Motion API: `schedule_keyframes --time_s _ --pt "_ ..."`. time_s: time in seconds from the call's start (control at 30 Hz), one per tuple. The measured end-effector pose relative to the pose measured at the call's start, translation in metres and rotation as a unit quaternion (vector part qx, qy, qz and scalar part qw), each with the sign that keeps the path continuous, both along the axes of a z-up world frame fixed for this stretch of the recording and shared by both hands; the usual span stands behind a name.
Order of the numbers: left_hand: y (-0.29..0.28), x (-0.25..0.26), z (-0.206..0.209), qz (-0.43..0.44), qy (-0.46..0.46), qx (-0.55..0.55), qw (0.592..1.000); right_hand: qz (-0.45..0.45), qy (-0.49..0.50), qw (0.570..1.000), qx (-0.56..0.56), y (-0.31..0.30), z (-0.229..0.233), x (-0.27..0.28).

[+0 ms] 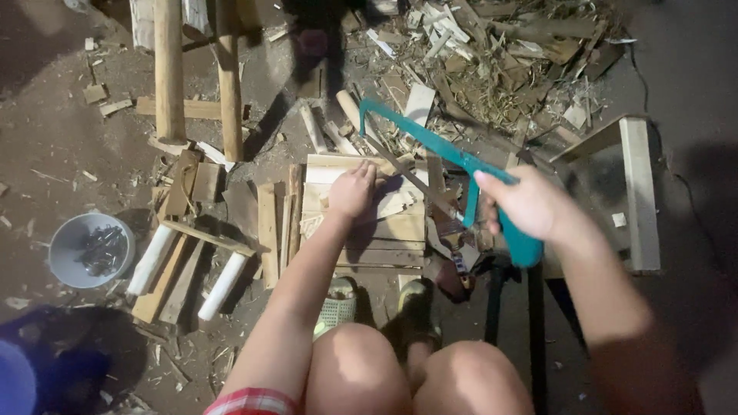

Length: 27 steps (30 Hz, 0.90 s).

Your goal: The person uses a hand saw to cut a piece of wood placed on a wooden workbench. They then switch to a curved blade tool to further shape or split the wood. The person handles the wood pieces and tools throughout the process.

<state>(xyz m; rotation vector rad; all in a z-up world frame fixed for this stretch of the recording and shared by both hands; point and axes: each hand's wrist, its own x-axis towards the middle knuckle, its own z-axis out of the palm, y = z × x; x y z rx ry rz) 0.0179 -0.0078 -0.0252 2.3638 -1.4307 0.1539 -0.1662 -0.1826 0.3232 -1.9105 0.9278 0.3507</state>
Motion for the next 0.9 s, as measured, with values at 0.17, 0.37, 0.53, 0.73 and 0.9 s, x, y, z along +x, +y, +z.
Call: schedule_keyframes --time_s 0.17,0.37,0.53,0.73,0.9 --pt "0.001 -0.006 0.003 0.018 -0.014 0.008 1.000 -0.025 -0.009 0.999 0.019 -0.011 0.009 0.006" --pt "0.007 -0.018 0.023 0.012 -0.052 -0.011 0.998 0.030 -0.093 0.994 -0.044 -0.011 -0.061 -0.076" --pt "-0.006 -0.016 -0.006 0.033 0.036 0.090 0.995 -0.004 -0.137 0.989 -0.059 0.008 -0.159 -0.159" --pt "0.001 0.003 0.071 -0.015 0.159 0.167 0.973 0.002 -0.212 0.975 -0.063 0.028 -0.186 -0.177" --pt "0.012 -0.016 0.143 0.014 0.311 0.139 0.940 -0.038 -0.233 0.968 -0.088 0.037 -0.204 -0.180"
